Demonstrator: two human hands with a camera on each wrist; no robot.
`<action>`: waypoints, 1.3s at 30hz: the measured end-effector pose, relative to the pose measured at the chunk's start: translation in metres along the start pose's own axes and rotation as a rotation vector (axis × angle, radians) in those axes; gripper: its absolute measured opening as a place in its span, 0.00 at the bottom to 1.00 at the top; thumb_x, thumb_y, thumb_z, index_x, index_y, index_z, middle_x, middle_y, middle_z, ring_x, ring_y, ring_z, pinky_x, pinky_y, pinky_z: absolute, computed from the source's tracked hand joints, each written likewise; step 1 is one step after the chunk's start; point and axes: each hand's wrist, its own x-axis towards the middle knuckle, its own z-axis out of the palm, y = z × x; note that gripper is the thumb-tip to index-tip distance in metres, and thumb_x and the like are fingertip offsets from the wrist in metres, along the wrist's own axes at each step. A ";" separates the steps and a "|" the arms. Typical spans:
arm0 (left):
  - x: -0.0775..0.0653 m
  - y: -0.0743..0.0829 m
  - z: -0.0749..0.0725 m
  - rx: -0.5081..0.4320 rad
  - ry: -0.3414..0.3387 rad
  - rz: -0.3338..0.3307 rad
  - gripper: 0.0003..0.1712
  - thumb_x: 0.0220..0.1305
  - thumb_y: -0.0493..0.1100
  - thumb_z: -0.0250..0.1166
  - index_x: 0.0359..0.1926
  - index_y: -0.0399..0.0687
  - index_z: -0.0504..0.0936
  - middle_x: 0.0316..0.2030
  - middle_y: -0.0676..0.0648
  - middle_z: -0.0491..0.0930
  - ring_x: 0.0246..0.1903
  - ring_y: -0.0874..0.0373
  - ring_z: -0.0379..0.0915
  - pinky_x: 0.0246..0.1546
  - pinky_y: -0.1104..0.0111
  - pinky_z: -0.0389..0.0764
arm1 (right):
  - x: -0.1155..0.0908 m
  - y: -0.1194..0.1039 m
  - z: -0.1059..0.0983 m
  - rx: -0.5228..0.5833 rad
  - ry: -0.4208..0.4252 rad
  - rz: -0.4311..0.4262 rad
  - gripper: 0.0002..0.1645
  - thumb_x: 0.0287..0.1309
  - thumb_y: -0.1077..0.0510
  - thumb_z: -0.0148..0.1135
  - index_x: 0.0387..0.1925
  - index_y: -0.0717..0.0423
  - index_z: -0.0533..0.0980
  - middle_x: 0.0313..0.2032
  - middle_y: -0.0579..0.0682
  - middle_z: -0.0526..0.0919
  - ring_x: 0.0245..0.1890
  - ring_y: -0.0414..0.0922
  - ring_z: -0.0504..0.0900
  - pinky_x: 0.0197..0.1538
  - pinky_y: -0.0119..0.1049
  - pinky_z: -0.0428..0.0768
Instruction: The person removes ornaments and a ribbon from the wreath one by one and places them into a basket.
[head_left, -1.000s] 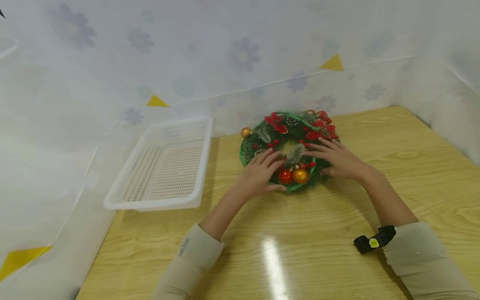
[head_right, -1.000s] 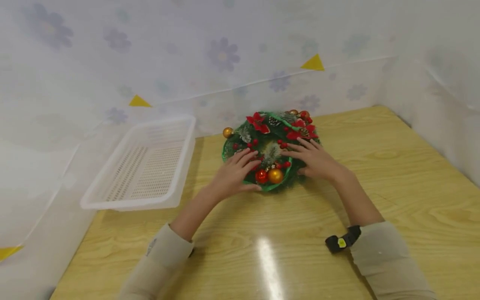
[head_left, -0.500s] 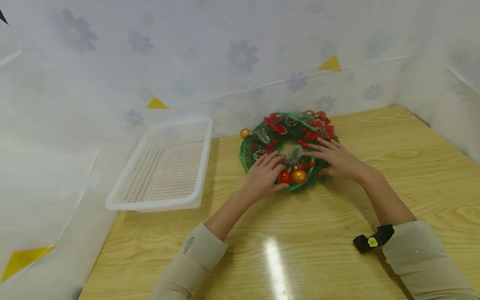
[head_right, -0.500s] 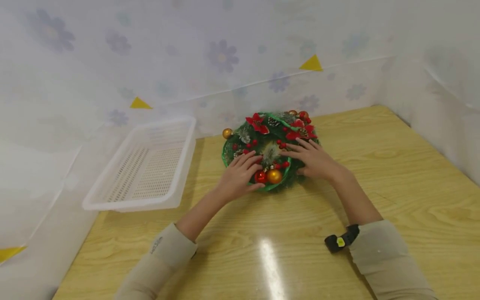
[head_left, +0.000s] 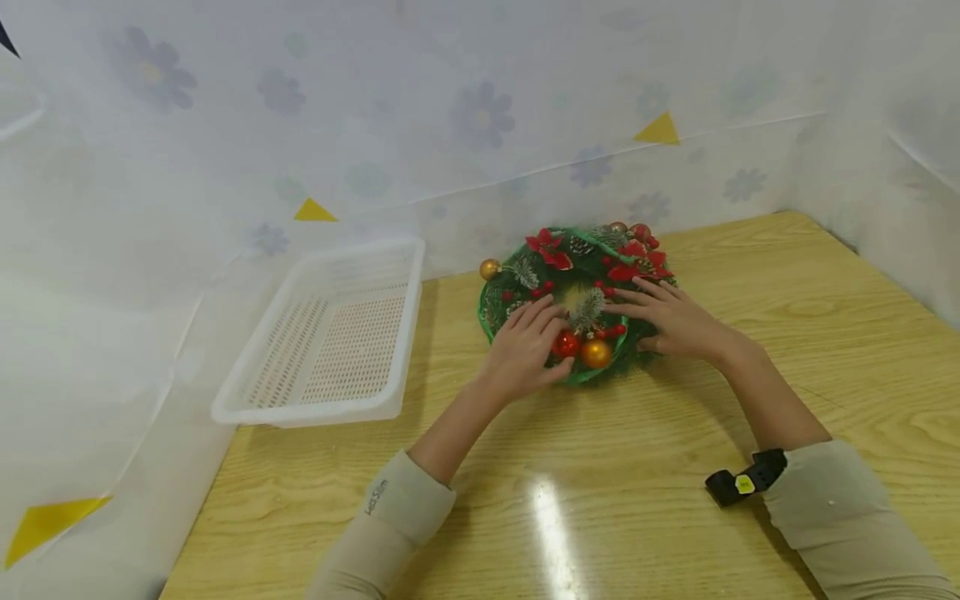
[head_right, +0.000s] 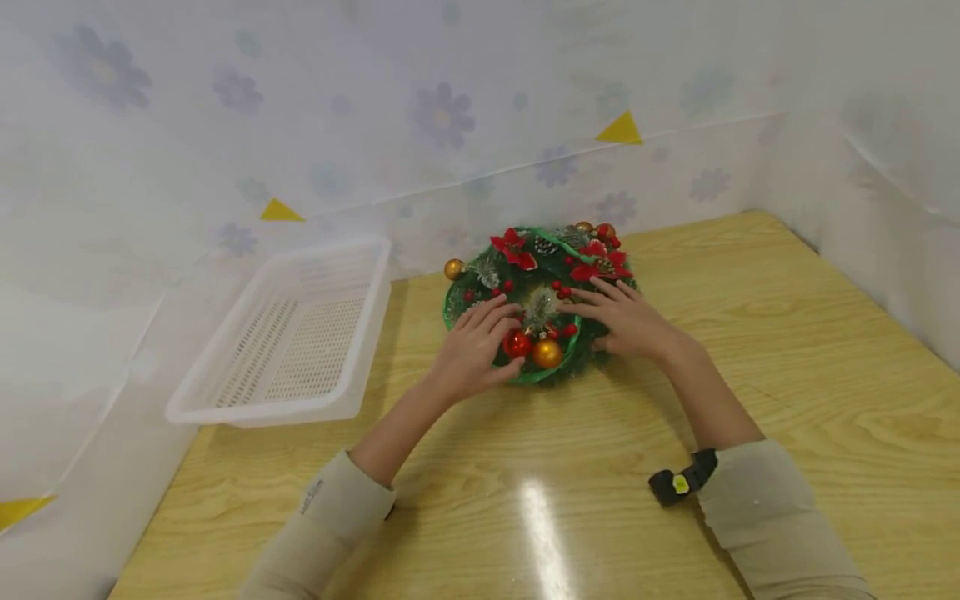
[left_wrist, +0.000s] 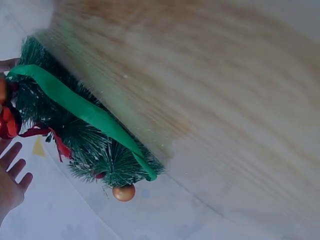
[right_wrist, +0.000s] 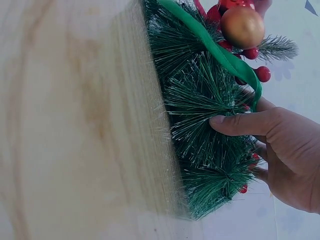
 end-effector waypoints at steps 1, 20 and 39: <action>0.001 0.000 -0.001 0.004 0.012 -0.002 0.23 0.50 0.59 0.46 0.41 0.50 0.71 0.50 0.49 0.64 0.56 0.54 0.46 0.54 0.64 0.47 | 0.000 0.000 0.000 -0.001 0.000 0.001 0.41 0.38 0.55 0.63 0.57 0.44 0.58 0.58 0.55 0.54 0.57 0.57 0.43 0.53 0.54 0.42; 0.011 0.000 -0.012 0.004 0.086 -0.019 0.24 0.50 0.59 0.47 0.41 0.48 0.72 0.52 0.47 0.61 0.56 0.54 0.45 0.54 0.64 0.47 | 0.001 -0.003 0.001 -0.007 0.023 -0.015 0.42 0.36 0.56 0.65 0.57 0.46 0.58 0.57 0.55 0.54 0.56 0.60 0.44 0.51 0.57 0.44; 0.016 -0.003 -0.018 0.063 0.156 -0.013 0.26 0.50 0.61 0.51 0.43 0.49 0.72 0.53 0.47 0.61 0.56 0.55 0.47 0.53 0.65 0.51 | 0.000 -0.001 -0.001 0.014 0.004 -0.002 0.41 0.37 0.56 0.64 0.57 0.47 0.58 0.58 0.54 0.53 0.56 0.59 0.43 0.51 0.57 0.43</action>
